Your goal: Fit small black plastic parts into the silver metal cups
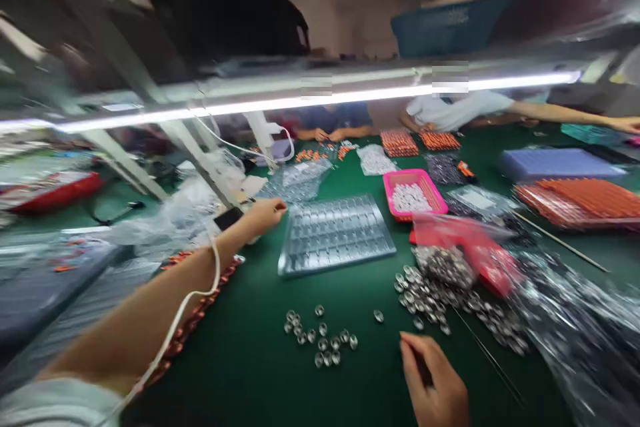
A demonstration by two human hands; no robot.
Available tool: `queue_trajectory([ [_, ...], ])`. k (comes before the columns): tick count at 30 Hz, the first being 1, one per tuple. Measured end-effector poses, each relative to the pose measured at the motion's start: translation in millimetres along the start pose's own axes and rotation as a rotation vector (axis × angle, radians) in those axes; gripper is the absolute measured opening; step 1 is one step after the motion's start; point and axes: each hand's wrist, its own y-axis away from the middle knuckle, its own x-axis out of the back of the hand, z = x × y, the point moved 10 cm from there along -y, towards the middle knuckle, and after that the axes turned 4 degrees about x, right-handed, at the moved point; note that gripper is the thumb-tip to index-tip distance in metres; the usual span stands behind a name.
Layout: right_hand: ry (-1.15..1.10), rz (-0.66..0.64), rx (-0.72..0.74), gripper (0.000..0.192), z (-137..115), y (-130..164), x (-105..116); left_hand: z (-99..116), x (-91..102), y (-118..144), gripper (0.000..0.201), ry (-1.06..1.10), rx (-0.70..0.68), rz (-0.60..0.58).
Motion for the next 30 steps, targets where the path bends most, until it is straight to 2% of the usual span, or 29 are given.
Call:
queue_trajectory([
  [3,-0.112,0.062,-0.095,0.009,5,-2,15,29,-41.4,48,0.021,0.038,-0.146,-0.062],
  [4,-0.123,0.076,-0.133,0.008,7,-3,19,41,-52.5,71,0.022,0.063,-0.21,-0.07],
  [7,-0.122,0.064,-0.219,0.01,10,-2,27,96,-72.9,163,0.02,0.226,-0.568,-0.075],
  [8,-0.118,0.047,-0.237,0.01,11,0,30,113,-82.4,194,0.022,0.274,-0.668,-0.122],
  [9,-0.114,0.024,-0.25,0.012,12,2,31,129,-92.5,221,0.023,0.298,-0.749,-0.167],
  [11,-0.089,-0.037,-0.245,0.017,12,7,32,150,-112.1,256,0.025,0.289,-0.815,-0.191],
  [15,0.064,-0.222,-0.164,0.037,9,22,15,170,-152.8,284,0.031,0.098,-0.921,-0.177],
  [19,0.19,-0.31,-0.05,0.053,-1,31,-6,169,-179.6,304,0.044,-0.026,-1.054,-0.195],
  [22,0.235,-0.335,0.031,0.058,-10,30,-17,164,-185.0,316,0.047,-0.048,-1.081,-0.203],
  [26,0.215,-0.36,0.061,0.055,-18,26,-20,164,-178.4,321,0.045,0.011,-1.074,-0.204],
  [30,0.163,-0.245,-0.031,0.045,-13,25,-6,167,-173.9,319,0.051,0.057,-1.06,-0.207],
])
